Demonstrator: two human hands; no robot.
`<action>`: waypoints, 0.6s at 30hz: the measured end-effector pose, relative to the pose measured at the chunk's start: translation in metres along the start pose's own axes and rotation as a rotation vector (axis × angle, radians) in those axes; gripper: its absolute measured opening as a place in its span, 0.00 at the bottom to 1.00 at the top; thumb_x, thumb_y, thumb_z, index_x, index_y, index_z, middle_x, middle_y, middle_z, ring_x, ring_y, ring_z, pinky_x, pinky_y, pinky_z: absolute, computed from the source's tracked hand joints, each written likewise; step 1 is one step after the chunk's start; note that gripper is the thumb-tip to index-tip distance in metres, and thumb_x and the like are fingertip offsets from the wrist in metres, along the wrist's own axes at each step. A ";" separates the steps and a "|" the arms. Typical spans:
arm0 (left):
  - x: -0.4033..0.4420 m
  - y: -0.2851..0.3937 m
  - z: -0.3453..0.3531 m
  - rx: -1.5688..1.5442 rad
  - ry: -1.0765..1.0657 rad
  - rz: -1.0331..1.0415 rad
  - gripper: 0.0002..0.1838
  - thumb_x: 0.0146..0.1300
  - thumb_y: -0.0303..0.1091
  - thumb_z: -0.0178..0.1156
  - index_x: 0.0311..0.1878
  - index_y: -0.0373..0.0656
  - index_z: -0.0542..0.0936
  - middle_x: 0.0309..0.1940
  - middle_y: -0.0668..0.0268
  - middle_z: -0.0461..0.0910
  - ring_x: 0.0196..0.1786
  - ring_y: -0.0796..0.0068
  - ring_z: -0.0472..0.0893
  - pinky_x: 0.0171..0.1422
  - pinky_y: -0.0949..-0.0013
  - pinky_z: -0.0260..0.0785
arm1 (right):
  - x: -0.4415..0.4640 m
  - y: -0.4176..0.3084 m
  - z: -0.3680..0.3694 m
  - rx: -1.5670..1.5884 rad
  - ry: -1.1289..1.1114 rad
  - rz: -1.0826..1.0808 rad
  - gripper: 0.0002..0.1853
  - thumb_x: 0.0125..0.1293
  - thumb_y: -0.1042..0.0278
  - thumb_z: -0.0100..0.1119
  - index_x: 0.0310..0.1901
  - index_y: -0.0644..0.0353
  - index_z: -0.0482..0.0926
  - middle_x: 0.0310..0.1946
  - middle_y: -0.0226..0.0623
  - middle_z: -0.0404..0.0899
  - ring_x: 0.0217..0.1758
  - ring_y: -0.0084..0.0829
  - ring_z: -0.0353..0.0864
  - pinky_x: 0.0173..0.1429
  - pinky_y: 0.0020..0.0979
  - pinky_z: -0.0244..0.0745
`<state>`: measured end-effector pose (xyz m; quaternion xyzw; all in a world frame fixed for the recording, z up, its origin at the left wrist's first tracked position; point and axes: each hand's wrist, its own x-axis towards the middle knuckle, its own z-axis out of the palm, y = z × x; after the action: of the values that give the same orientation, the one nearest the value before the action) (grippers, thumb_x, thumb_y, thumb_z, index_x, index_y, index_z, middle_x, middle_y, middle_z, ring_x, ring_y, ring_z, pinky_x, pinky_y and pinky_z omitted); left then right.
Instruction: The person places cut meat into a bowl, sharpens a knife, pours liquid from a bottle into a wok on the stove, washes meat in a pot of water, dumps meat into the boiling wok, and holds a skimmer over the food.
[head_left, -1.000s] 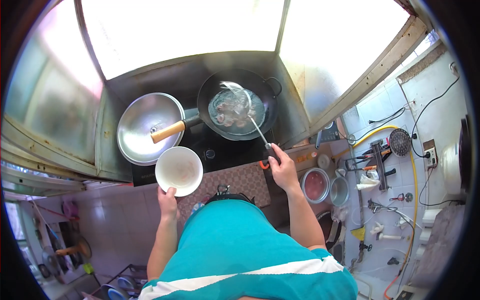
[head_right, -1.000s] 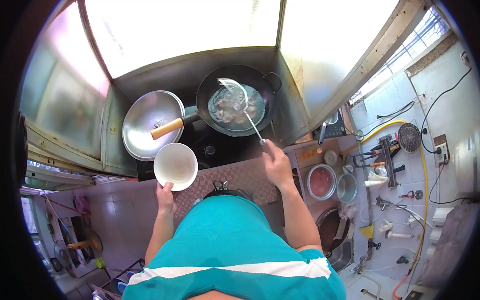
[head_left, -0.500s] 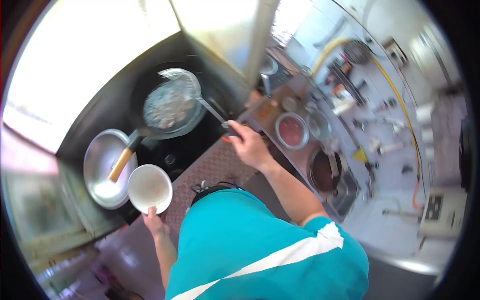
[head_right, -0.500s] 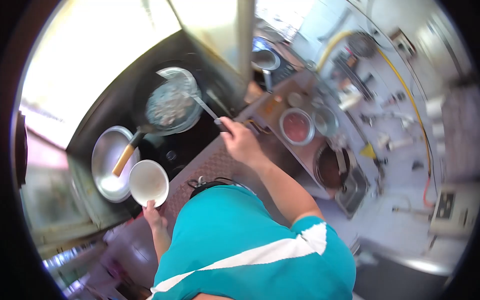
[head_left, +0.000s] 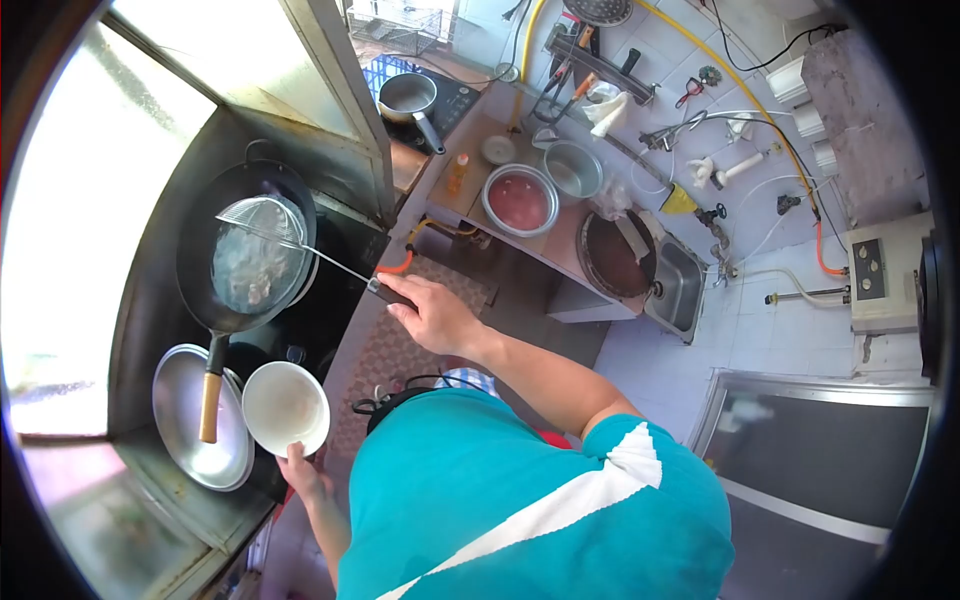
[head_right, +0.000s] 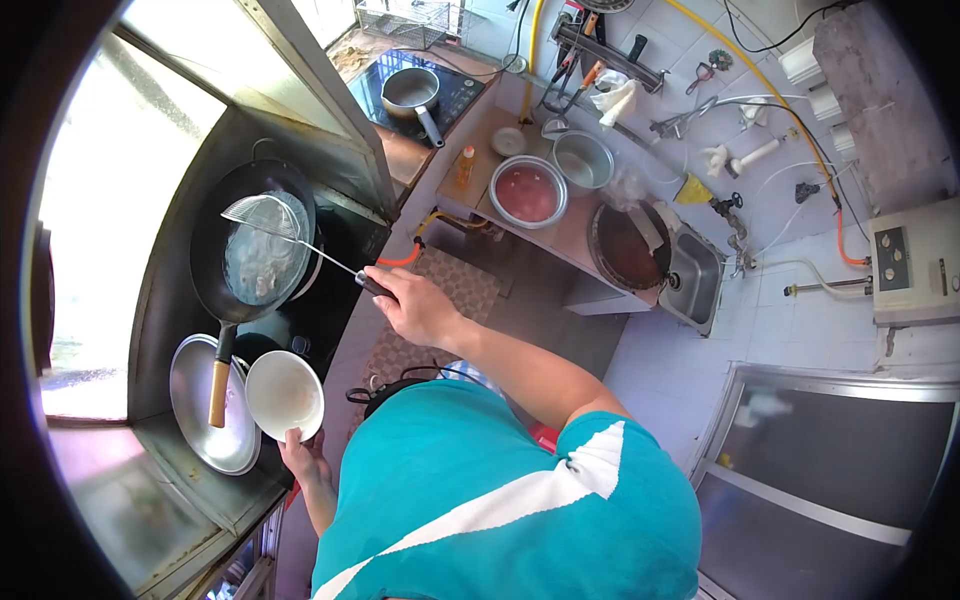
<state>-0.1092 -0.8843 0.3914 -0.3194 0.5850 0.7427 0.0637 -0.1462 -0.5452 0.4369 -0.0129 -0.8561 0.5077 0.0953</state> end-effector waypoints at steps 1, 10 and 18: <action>0.000 0.001 0.001 0.001 0.003 0.001 0.24 0.58 0.30 0.53 0.60 0.48 0.69 0.47 0.64 0.78 0.43 0.69 0.81 0.41 0.65 0.74 | -0.002 -0.001 -0.001 0.010 -0.005 0.034 0.23 0.66 0.68 0.54 0.63 0.58 0.70 0.50 0.47 0.77 0.53 0.49 0.77 0.56 0.41 0.72; 0.003 -0.004 -0.009 0.003 -0.003 0.030 0.24 0.59 0.31 0.52 0.61 0.48 0.68 0.46 0.66 0.78 0.42 0.70 0.81 0.38 0.66 0.75 | -0.005 -0.002 0.003 -0.018 0.062 0.024 0.22 0.65 0.68 0.56 0.61 0.56 0.73 0.45 0.49 0.79 0.48 0.47 0.80 0.52 0.39 0.74; -0.006 -0.002 -0.014 -0.050 0.028 0.034 0.26 0.59 0.28 0.51 0.63 0.44 0.65 0.52 0.62 0.74 0.49 0.69 0.80 0.42 0.64 0.79 | 0.006 -0.010 0.002 0.041 -0.044 0.174 0.23 0.66 0.68 0.56 0.62 0.62 0.71 0.56 0.51 0.77 0.61 0.47 0.75 0.64 0.36 0.68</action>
<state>-0.0976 -0.8947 0.3915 -0.3214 0.5724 0.7536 0.0349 -0.1520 -0.5508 0.4456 -0.0740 -0.8430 0.5318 0.0325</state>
